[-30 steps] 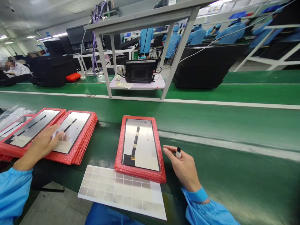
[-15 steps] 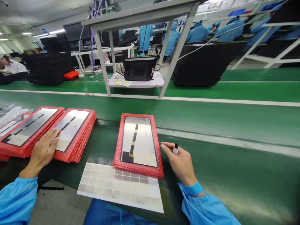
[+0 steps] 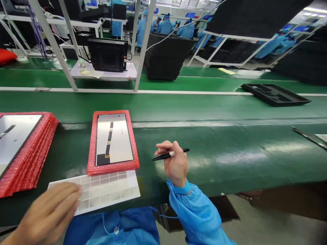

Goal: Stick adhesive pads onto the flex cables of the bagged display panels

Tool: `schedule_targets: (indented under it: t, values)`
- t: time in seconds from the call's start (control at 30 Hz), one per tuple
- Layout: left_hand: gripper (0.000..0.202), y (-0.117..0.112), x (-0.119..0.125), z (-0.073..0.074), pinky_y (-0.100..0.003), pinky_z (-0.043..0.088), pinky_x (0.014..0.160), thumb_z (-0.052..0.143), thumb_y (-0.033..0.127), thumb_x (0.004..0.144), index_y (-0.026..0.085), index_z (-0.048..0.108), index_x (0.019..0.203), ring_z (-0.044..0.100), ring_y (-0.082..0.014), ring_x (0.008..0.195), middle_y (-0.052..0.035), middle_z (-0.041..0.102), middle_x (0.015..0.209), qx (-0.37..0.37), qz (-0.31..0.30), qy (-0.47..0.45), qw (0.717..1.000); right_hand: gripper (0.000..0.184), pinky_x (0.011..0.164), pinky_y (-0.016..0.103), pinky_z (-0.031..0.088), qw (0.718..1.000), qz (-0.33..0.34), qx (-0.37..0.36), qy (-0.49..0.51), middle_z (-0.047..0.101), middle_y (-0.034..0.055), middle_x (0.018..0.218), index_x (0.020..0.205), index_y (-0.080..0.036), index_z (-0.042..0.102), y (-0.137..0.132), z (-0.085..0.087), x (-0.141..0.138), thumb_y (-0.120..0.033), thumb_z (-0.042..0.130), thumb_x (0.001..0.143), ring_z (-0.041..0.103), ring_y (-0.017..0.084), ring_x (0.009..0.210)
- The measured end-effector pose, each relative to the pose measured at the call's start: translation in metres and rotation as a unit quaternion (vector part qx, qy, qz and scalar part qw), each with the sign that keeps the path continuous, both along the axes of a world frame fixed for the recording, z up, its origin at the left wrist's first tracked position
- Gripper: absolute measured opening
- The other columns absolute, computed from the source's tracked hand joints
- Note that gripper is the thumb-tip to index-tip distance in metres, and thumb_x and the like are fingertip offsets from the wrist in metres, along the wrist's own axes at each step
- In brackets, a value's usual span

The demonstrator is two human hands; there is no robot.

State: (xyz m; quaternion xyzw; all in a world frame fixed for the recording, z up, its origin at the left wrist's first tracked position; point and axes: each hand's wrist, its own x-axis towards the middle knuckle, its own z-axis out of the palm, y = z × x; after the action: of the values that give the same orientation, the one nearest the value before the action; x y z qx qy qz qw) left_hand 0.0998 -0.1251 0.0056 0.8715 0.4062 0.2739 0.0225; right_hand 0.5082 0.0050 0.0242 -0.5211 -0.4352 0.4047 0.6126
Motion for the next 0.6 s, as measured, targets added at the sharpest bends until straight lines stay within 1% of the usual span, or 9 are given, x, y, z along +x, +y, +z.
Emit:
schedule_targets:
  t: [0.07, 0.13, 0.17, 0.23, 0.3, 0.33, 0.4, 0.5, 0.6]
  values:
    - [0.06, 0.013, 0.047, 0.01, -0.036, 0.058, 0.104, 0.06, 0.012, 0.094, 0.03, 0.056, 0.151, 0.071, -0.0233, 0.115, -0.0029, 0.076, 0.125, 0.003, -0.069, 0.031, 0.997, 0.072, 0.047, 0.03, 0.045, 0.999, 0.014, -0.028, -0.034, 0.05, 0.0019, 0.052, 0.07, -0.021, 0.077, -0.015, -0.007, 0.012, -0.073, 0.038, 0.1, 0.053, 0.017, 0.048]
    - [0.045, 0.023, 0.082, 0.017, -0.037, 0.059, 0.103, 0.058, 0.02, 0.099, 0.026, 0.063, 0.143, 0.071, -0.0244, 0.117, -0.0041, 0.075, 0.128, -0.007, -0.11, 0.07, 0.991, 0.079, 0.04, 0.028, 0.035, 0.995, 0.051, -0.071, -0.044, 0.043, -0.0009, 0.041, 0.072, -0.019, 0.079, -0.031, -0.015, 0.022, -0.081, 0.036, 0.097, 0.044, 0.015, 0.038]
    - [0.042, 0.027, 0.095, 0.017, -0.038, 0.058, 0.104, 0.058, 0.025, 0.1, 0.025, 0.064, 0.141, 0.07, -0.0256, 0.12, -0.0054, 0.073, 0.133, -0.014, -0.123, 0.087, 0.988, 0.08, 0.039, 0.028, 0.034, 0.992, 0.072, -0.091, -0.046, 0.046, -0.001, 0.041, 0.075, -0.019, 0.079, -0.038, -0.018, 0.026, -0.084, 0.039, 0.095, 0.044, 0.014, 0.036]
    - [0.044, 0.032, 0.117, 0.011, -0.041, 0.055, 0.108, 0.058, 0.033, 0.101, 0.021, 0.061, 0.144, 0.066, -0.0288, 0.127, -0.0089, 0.066, 0.145, -0.033, -0.146, 0.113, 0.982, 0.07, 0.041, 0.028, 0.038, 0.986, 0.096, -0.121, -0.061, 0.059, 0.0016, 0.049, 0.078, -0.018, 0.079, -0.051, -0.021, 0.032, -0.082, 0.053, 0.09, 0.05, 0.014, 0.038]
    - [0.054, 0.036, 0.136, -0.002, -0.044, 0.049, 0.116, 0.058, 0.039, 0.101, 0.019, 0.053, 0.151, 0.058, -0.0316, 0.138, -0.0115, 0.055, 0.156, -0.062, -0.177, 0.129, 0.974, 0.049, 0.046, 0.028, 0.044, 0.979, 0.097, -0.149, -0.098, 0.067, 0.0023, 0.057, 0.079, -0.019, 0.078, -0.062, -0.021, 0.035, -0.067, 0.073, 0.085, 0.057, 0.015, 0.044]
    - [0.059, 0.038, 0.144, -0.01, -0.046, 0.044, 0.12, 0.058, 0.041, 0.102, 0.018, 0.048, 0.155, 0.053, -0.0323, 0.143, -0.012, 0.05, 0.161, -0.076, -0.194, 0.133, 0.969, 0.038, 0.048, 0.028, 0.045, 0.976, 0.093, -0.16, -0.118, 0.067, 0.0013, 0.058, 0.081, -0.019, 0.079, -0.066, -0.021, 0.036, -0.058, 0.079, 0.083, 0.058, 0.015, 0.046]
    - [0.067, 0.043, 0.156, -0.024, -0.048, 0.035, 0.126, 0.059, 0.046, 0.102, 0.019, 0.041, 0.16, 0.045, -0.0327, 0.15, -0.0119, 0.041, 0.166, -0.095, -0.22, 0.142, 0.96, 0.023, 0.05, 0.027, 0.048, 0.97, 0.091, -0.175, -0.144, 0.066, -0.0008, 0.056, 0.085, -0.02, 0.079, -0.075, -0.021, 0.036, -0.043, 0.083, 0.08, 0.061, 0.016, 0.048]
    - [0.071, 0.052, 0.16, -0.036, -0.05, 0.027, 0.129, 0.059, 0.051, 0.101, 0.021, 0.036, 0.162, 0.037, -0.0328, 0.155, -0.01, 0.034, 0.17, -0.097, -0.237, 0.151, 0.955, 0.015, 0.052, 0.028, 0.051, 0.968, 0.101, -0.165, -0.159, 0.069, -0.0005, 0.059, 0.088, -0.021, 0.079, -0.087, -0.026, 0.034, -0.035, 0.08, 0.084, 0.064, 0.018, 0.051]
    - [0.071, 0.058, 0.154, -0.04, -0.051, 0.024, 0.13, 0.057, 0.053, 0.103, 0.025, 0.034, 0.164, 0.034, -0.0326, 0.157, -0.0084, 0.03, 0.172, -0.091, -0.241, 0.158, 0.953, 0.01, 0.064, 0.031, 0.06, 0.975, 0.104, -0.089, -0.178, 0.079, 0.004, 0.075, 0.092, -0.023, 0.08, -0.096, -0.034, 0.029, -0.031, 0.077, 0.09, 0.075, 0.022, 0.065]
